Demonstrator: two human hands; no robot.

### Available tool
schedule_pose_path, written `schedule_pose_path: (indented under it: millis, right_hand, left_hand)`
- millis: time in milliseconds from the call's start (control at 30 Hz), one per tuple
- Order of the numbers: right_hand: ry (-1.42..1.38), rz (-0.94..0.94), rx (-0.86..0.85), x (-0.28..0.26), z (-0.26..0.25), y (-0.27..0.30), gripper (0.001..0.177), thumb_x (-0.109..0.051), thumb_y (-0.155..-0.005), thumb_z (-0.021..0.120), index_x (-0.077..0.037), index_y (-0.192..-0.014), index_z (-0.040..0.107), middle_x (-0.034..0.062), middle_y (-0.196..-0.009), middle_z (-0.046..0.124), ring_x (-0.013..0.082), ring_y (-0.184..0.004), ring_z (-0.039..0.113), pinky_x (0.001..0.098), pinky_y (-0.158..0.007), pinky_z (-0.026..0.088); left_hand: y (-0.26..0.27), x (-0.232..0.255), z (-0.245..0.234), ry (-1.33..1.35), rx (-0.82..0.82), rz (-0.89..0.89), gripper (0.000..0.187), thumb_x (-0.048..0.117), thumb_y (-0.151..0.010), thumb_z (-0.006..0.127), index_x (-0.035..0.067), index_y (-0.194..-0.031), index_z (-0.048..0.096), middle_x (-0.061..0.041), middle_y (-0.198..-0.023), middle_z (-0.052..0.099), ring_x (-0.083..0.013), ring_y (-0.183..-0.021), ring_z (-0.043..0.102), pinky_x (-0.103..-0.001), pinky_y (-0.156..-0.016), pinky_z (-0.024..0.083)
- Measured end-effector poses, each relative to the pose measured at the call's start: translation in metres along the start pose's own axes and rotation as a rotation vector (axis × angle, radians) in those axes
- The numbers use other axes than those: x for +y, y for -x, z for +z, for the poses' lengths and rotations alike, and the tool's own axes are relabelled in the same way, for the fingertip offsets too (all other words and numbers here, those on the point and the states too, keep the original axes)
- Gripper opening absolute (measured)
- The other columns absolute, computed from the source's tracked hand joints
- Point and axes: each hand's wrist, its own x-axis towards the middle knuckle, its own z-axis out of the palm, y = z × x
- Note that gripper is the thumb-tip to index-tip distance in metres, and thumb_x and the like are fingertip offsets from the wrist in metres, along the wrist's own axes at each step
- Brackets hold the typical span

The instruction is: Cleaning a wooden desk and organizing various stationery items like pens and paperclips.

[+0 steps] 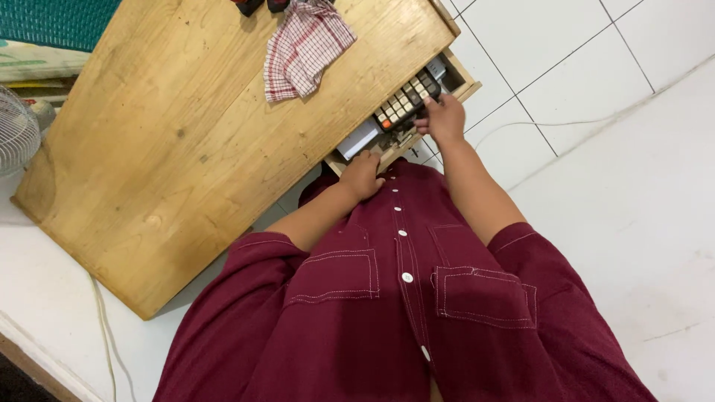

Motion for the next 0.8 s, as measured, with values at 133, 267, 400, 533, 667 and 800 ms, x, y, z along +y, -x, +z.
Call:
schedule_pose_path:
  millis: [133, 267, 400, 533, 667, 800]
  right_hand:
    - [0.787, -0.548, 0.566, 0.018, -0.026, -0.009, 0.006, -0.023, -0.090, 0.065, -0.021, -0.091, 0.071, 0.0083, -0.077, 0.065, 0.0319, -0.081, 0.071, 0.0468, -0.072, 0.059]
    - [0.384, -0.101, 0.353, 0.054, -0.022, -0.015, 0.102, -0.035, -0.081, 0.090, -0.015, -0.154, 0.021, 0.0211, -0.121, 0.061, 0.0352, -0.100, 0.073, 0.0452, -0.079, 0.066]
    - [-0.013, 0.172, 0.175, 0.010, 0.001, 0.026, 0.095, -0.021, -0.087, 0.081, -0.005, -0.156, 0.018, 0.0319, -0.139, 0.049, 0.0501, -0.113, 0.068, 0.0511, -0.068, 0.072]
    - [0.233, 0.145, 0.252, 0.106, -0.046, -0.026, 0.099, -0.033, -0.085, 0.083, -0.004, -0.157, 0.021, 0.0278, -0.140, 0.053, 0.0420, -0.121, 0.066, 0.0512, -0.076, 0.070]
    - [0.065, 0.162, 0.190, 0.052, -0.051, 0.032, 0.078, -0.018, -0.089, 0.081, -0.005, -0.146, 0.030, 0.0302, -0.124, 0.057, 0.0423, -0.099, 0.073, 0.0468, -0.067, 0.072]
    - [0.360, -0.181, 0.432, 0.062, -0.060, 0.035, 0.106, -0.016, -0.088, 0.085, -0.002, -0.163, 0.011, 0.0377, -0.160, 0.023, 0.0487, -0.153, 0.029, 0.0597, -0.131, 0.023]
  left_hand:
    - [-0.013, -0.027, 0.030, -0.031, -0.083, -0.088, 0.067, 0.032, -0.088, 0.076, 0.002, -0.137, 0.043, -0.020, -0.124, 0.057, -0.0428, -0.118, 0.063, -0.053, -0.101, 0.054]
    - [-0.032, -0.062, 0.083, -0.283, -0.036, 0.028, 0.050, 0.016, -0.095, 0.056, -0.004, -0.136, 0.037, -0.019, -0.102, 0.066, -0.0391, -0.099, 0.072, -0.049, -0.088, 0.060]
    - [-0.020, -0.055, 0.076, -0.274, -0.026, 0.084, 0.032, 0.007, -0.095, 0.047, -0.006, -0.124, 0.040, -0.022, -0.097, 0.067, -0.0437, -0.094, 0.072, -0.051, -0.083, 0.060]
    - [-0.001, -0.026, 0.080, -0.369, -0.049, 0.157, 0.030, 0.003, -0.094, 0.050, -0.006, -0.123, 0.049, -0.021, -0.096, 0.069, -0.0414, -0.095, 0.073, -0.051, -0.083, 0.061]
    - [-0.012, -0.033, 0.097, -0.252, -0.124, 0.168, 0.037, 0.006, -0.093, 0.052, -0.005, -0.126, 0.041, -0.021, -0.095, 0.067, -0.0411, -0.096, 0.072, -0.050, -0.085, 0.060]
    - [-0.016, -0.051, 0.101, -0.202, -0.190, 0.154, 0.049, 0.005, -0.093, 0.055, -0.007, -0.135, 0.033, -0.024, -0.103, 0.067, -0.0450, -0.105, 0.069, -0.054, -0.092, 0.058]
